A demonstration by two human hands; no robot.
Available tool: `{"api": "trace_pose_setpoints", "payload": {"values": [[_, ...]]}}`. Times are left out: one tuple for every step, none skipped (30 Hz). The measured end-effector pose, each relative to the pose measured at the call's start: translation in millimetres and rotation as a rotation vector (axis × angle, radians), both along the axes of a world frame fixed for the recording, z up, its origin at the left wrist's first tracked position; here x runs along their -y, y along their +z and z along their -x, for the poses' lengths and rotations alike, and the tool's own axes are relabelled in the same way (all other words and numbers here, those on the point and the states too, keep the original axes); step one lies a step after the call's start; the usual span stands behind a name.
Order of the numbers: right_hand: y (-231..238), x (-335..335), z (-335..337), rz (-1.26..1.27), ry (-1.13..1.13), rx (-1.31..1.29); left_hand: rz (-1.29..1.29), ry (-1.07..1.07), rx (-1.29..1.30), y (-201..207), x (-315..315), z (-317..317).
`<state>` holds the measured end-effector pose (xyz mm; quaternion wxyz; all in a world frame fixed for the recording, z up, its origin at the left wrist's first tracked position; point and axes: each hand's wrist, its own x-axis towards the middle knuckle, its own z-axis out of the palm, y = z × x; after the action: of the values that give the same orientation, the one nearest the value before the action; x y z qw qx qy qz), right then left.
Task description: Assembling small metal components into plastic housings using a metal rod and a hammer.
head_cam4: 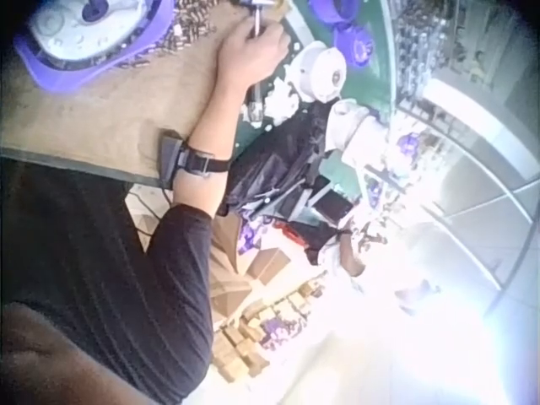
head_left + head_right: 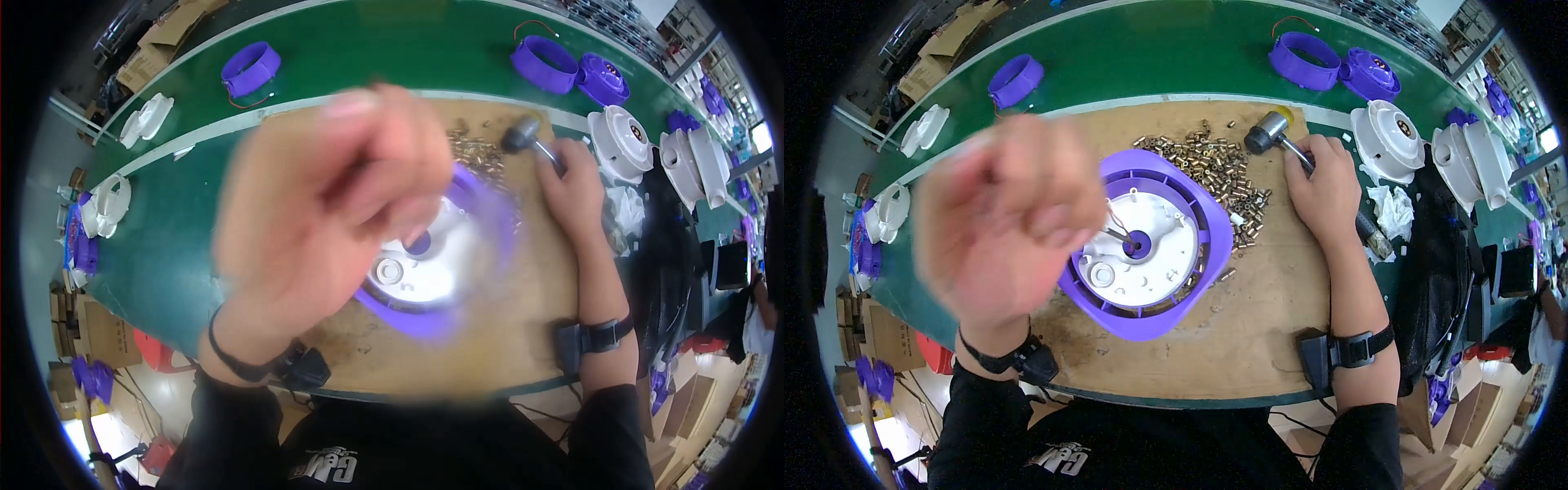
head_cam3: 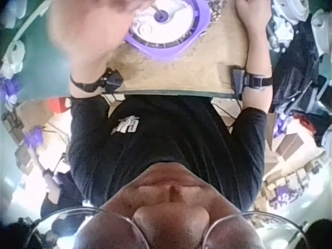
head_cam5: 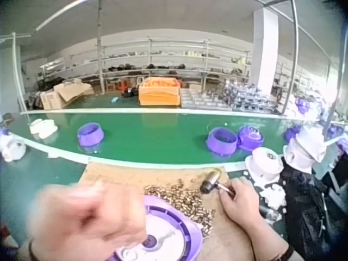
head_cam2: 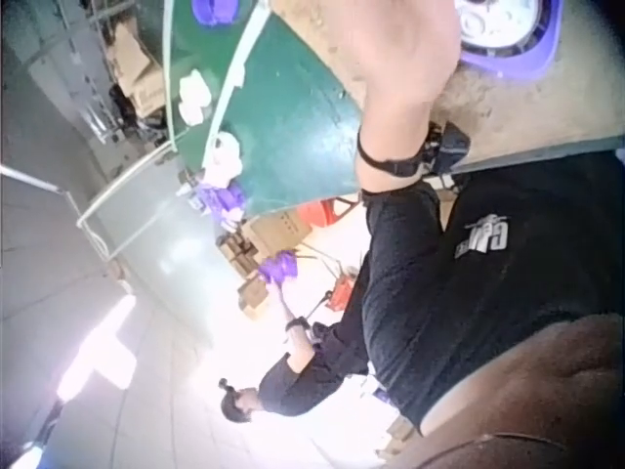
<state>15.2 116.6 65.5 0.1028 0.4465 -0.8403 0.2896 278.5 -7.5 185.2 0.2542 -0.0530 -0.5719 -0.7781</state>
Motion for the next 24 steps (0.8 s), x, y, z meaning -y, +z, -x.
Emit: {"api": "trace_pose_setpoints", "payload": {"values": [[2.0,-0.2,0.5,0.002,-0.004,-0.001,-0.015,0.004,-0.06,13.0,-6.9,-5.2],[1.2,-4.0,2.5,-0.013,-0.024,-0.009,-0.044,-0.006,-0.122,18.6,-10.7,-6.0],[-0.1,-8.5,5.0,-0.028,-0.044,-0.016,-0.075,-0.015,-0.184,18.3,-11.1,-3.7],[-0.3,-7.3,3.1,-0.023,-0.039,-0.01,-0.07,-0.009,-0.177,16.6,-9.5,-3.0],[2.0,-5.0,1.3,-0.023,-0.031,0.008,-0.005,0.009,-0.118,9.9,-4.4,-1.0],[4.3,-3.0,-0.2,-0.024,-0.025,0.024,0.058,0.026,-0.059,1.5,0.8,2.1],[4.5,-1.6,-1.4,-0.021,-0.02,0.021,0.119,0.042,0.0,-5.7,3.1,4.2],[3.9,-0.7,-2.7,-0.019,-0.021,0.021,0.024,0.045,0.118,-9.5,2.1,5.3],[4.5,0.5,-3.7,-0.016,-0.021,0.021,0.026,0.051,0.115,-11.4,2.3,4.9],[4.9,-0.4,-3.9,-0.018,-0.024,0.017,-0.04,0.086,0.169,-14.9,2.4,6.1],[5.5,-0.8,-4.5,-0.016,-0.02,0.018,-0.105,0.122,0.223,-16.7,2.7,6.8],[5.9,-0.7,-5.1,-0.012,-0.016,0.019,-0.107,0.121,0.22,-17.2,3.6,7.0],[6.4,-1.1,-6.0,-0.015,-0.02,0.018,-0.1,0.116,0.221,-17.1,5.0,6.9],[6.9,-0.7,-7.0,-0.006,-0.016,0.022,-0.093,0.113,0.222,-16.8,6.0,6.0],[7.3,-0.4,-8.2,0.002,-0.012,0.027,-0.095,0.111,0.222,-15.4,5.9,3.6],[6.9,-0.7,-5.7,0.002,-0.013,0.022,-0.034,0.122,0.262,-13.4,4.7,3.4],[5.3,-1.0,-3.3,0.009,-0.015,0.029,0.027,0.134,0.303,-12.3,3.8,4.2],[5.0,-1.3,-1.2,0.015,-0.018,0.037,0.026,0.134,0.297,-12.3,3.4,6.3],[4.9,-1.1,-2.1,0.015,-0.018,0.037,0.001,0.135,0.3,-12.1,3.9,6.4],[5.1,-1.1,-3.1,0.003,-0.031,0.046,-0.025,0.136,0.302,-12.0,4.4,6.7],[5.7,-1.1,-3.5,-0.008,-0.045,0.054,-0.025,0.133,0.3,-13.2,6.3,6.7],[7.1,-1.7,-4.5,-0.007,-0.049,0.052,0.045,0.118,0.315,-14.5,9.0,5.1],[8.7,-2.5,-4.6,-0.004,-0.042,0.04,0.115,0.101,0.328,-15.4,10.4,4.3],[10.8,-3.7,-4.4,-0.001,-0.036,0.026,0.117,0.093,0.32,-15.8,9.1,4.1]]}}
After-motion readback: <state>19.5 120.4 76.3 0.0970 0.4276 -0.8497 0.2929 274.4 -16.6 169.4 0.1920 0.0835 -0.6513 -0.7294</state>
